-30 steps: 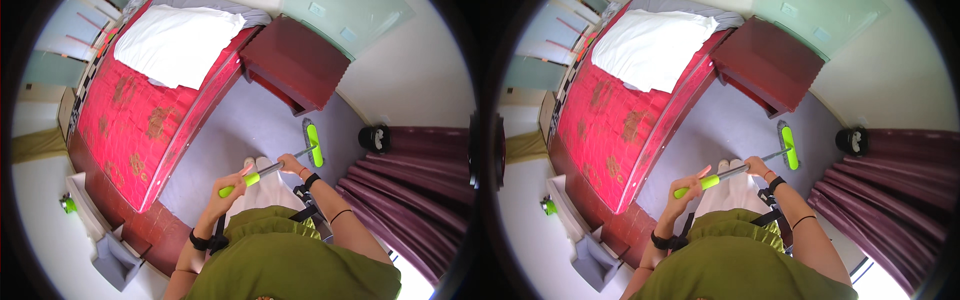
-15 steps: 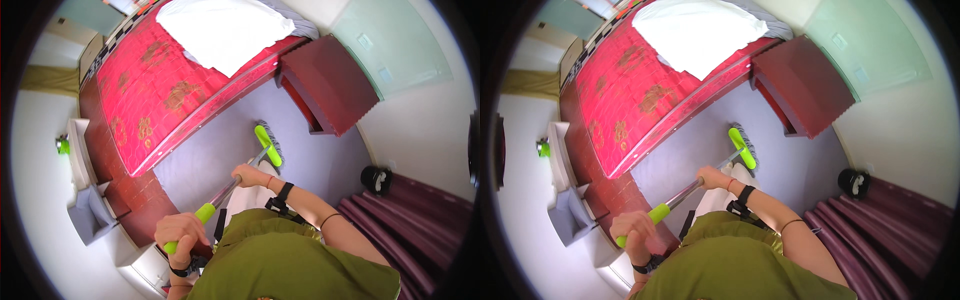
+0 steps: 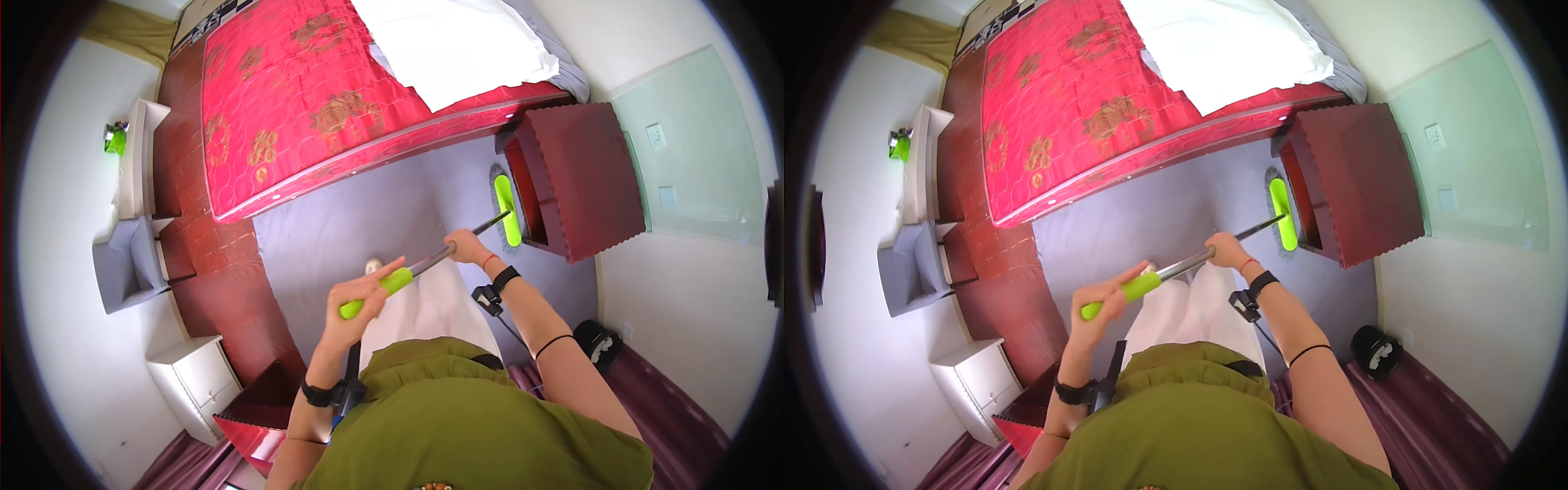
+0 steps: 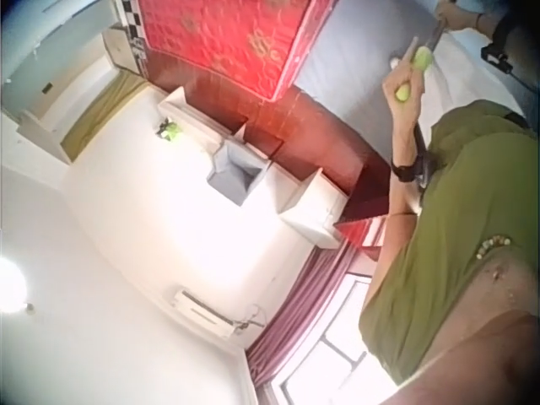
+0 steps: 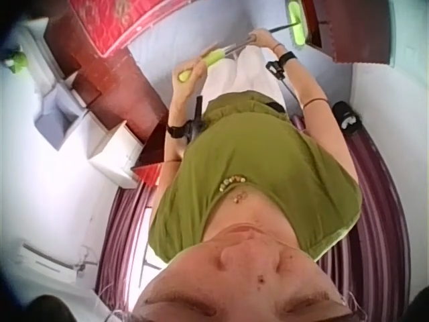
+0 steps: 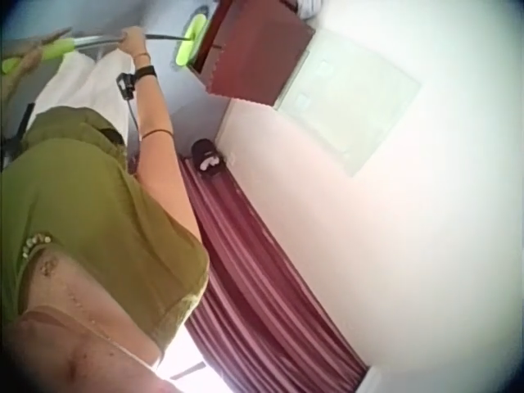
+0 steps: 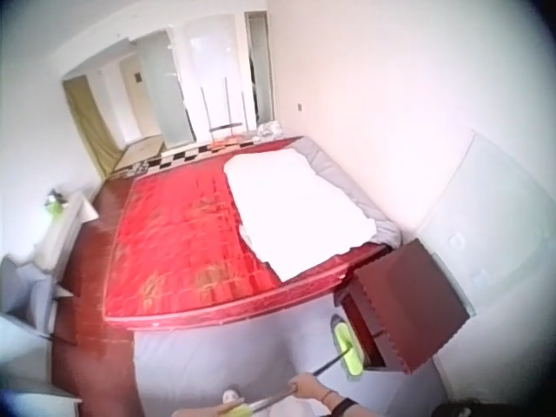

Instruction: Mopping the floor in a bedroom area around a rug and bed.

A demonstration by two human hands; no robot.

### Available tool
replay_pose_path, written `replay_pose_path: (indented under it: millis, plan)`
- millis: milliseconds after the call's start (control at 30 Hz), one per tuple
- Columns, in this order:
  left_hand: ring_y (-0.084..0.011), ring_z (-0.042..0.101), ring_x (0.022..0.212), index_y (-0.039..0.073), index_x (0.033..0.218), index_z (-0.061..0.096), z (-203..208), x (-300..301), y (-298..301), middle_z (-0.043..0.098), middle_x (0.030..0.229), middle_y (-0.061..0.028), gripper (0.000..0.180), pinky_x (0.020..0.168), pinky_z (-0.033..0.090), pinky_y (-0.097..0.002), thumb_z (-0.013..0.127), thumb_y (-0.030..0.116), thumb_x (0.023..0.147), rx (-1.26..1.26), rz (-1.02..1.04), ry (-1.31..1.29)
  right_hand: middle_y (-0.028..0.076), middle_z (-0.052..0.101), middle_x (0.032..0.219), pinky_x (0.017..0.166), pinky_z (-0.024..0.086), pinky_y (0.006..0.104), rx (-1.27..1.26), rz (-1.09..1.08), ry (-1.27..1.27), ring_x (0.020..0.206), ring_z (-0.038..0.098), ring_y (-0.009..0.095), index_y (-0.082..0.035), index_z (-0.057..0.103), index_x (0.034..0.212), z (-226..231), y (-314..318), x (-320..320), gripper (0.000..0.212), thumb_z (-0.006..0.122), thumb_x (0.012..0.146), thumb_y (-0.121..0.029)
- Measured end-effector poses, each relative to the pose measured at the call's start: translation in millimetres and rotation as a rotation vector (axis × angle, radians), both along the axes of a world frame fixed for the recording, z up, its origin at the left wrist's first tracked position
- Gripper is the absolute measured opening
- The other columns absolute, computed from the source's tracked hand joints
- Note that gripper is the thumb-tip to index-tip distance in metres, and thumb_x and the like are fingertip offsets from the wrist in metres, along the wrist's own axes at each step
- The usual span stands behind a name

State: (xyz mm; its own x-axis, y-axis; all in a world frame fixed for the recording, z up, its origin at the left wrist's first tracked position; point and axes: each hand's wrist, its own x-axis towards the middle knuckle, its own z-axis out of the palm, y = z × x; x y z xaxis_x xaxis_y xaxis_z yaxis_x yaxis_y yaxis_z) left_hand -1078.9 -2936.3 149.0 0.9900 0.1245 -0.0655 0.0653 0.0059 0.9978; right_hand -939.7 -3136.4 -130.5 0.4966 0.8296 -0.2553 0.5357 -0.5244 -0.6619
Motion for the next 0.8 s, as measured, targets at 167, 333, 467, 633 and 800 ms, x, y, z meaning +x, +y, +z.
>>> replay_pose_path:
  millis: [167, 333, 467, 633, 800]
  plan:
    - [-0.0297, 0.066, 0.076, 0.000, 0.048, 0.037, 61.9, -30.2, 21.8, 0.043, 0.050, -0.0068, 0.029, 0.066, 0.048, -0.0336, 0.047, -0.007, 0.074, 0.160, 0.118, 0.020, 0.015, 0.053, 0.059, 0.054, 0.042, 0.0444, 0.316, 0.045, 0.071, 0.062, 0.053, 0.038, -0.009, 0.052, 0.056, 25.7, 68.0, -45.4, 0.013, 0.062, 0.058, -0.016]
    - [-0.0272, 0.066, 0.061, 0.003, 0.046, 0.038, 94.7, -64.0, 51.3, 0.043, 0.045, -0.0041, 0.024, 0.057, 0.048, -0.0325, 0.051, -0.005, 0.066, 0.174, 0.152, -0.081, 0.016, 0.052, 0.057, 0.052, 0.039, 0.0451, 0.320, 0.190, 0.317, 0.059, 0.051, 0.039, -0.005, 0.049, 0.057, 62.8, 144.2, -81.2, 0.014, 0.061, 0.058, -0.012]
    - [-0.0253, 0.065, 0.058, 0.005, 0.045, 0.038, 112.0, -74.9, 89.0, 0.042, 0.043, -0.0013, 0.024, 0.056, 0.049, -0.0315, 0.052, -0.004, 0.062, 0.119, 0.034, -0.190, 0.016, 0.053, 0.060, 0.054, 0.040, 0.0438, 0.353, 0.225, 0.326, 0.061, 0.051, 0.038, -0.005, 0.049, 0.058, 95.2, 177.3, -93.9, 0.014, 0.061, 0.060, -0.012]
    - [-0.0272, 0.067, 0.073, 0.004, 0.050, 0.037, 100.9, -74.4, 145.7, 0.047, 0.050, -0.0022, 0.025, 0.058, 0.049, -0.0310, 0.055, -0.004, 0.066, 0.007, -0.056, -0.251, 0.012, 0.055, 0.060, 0.056, 0.042, 0.0430, 0.304, 0.136, 0.119, 0.062, 0.054, 0.035, -0.009, 0.051, 0.057, 107.9, 182.6, -72.6, 0.013, 0.062, 0.060, -0.013]
    - [-0.0273, 0.059, 0.102, -0.002, 0.059, 0.040, -9.2, -40.2, 159.9, 0.051, 0.069, -0.0110, 0.026, 0.067, 0.044, -0.0306, 0.057, -0.002, 0.079, -0.006, -0.105, -0.167, 0.013, 0.059, 0.068, 0.065, 0.044, 0.0434, -0.010, -0.009, -0.044, 0.071, 0.056, 0.036, -0.009, 0.056, 0.062, 21.5, 149.3, -6.7, 0.007, 0.062, 0.060, -0.012]
